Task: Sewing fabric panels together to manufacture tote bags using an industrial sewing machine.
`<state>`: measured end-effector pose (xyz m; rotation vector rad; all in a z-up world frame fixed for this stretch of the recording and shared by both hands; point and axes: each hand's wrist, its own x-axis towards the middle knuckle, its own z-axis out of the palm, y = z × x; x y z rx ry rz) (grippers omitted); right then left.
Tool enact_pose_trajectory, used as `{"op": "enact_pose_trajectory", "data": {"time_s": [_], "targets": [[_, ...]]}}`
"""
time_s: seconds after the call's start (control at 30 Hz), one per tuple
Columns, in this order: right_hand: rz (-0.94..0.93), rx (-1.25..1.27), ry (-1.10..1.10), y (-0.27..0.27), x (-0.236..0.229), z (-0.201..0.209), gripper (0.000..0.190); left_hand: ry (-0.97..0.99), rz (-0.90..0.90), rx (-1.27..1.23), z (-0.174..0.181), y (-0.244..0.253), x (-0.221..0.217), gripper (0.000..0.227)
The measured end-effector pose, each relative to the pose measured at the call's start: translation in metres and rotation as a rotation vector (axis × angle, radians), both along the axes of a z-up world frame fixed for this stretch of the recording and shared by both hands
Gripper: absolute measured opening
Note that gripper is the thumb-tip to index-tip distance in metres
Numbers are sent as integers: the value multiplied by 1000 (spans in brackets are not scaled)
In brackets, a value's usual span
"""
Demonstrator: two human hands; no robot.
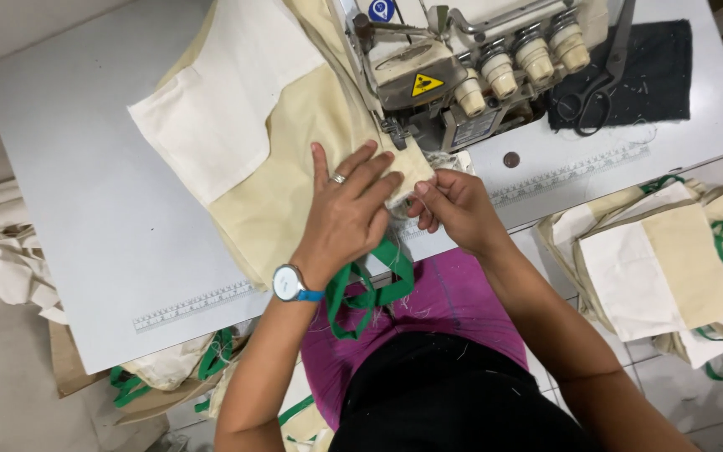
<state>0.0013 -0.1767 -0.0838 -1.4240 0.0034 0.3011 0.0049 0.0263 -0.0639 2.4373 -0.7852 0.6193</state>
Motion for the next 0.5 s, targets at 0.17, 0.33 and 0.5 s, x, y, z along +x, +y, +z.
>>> {"op": "enact_pose_trajectory", "data": {"time_s": [0.17, 0.33, 0.5], "targets": [[-39, -114, -149, -36, -1, -12, 25, 21, -16, -47, -6, 14, 24, 31], [-229, -452, -265, -113, 25, -28, 15, 73, -37, -66, -15, 30, 52, 32], [-379, -1257, -542, -203, 56, -60, 32, 49, 43, -145, -24, 37, 67, 34]]}}
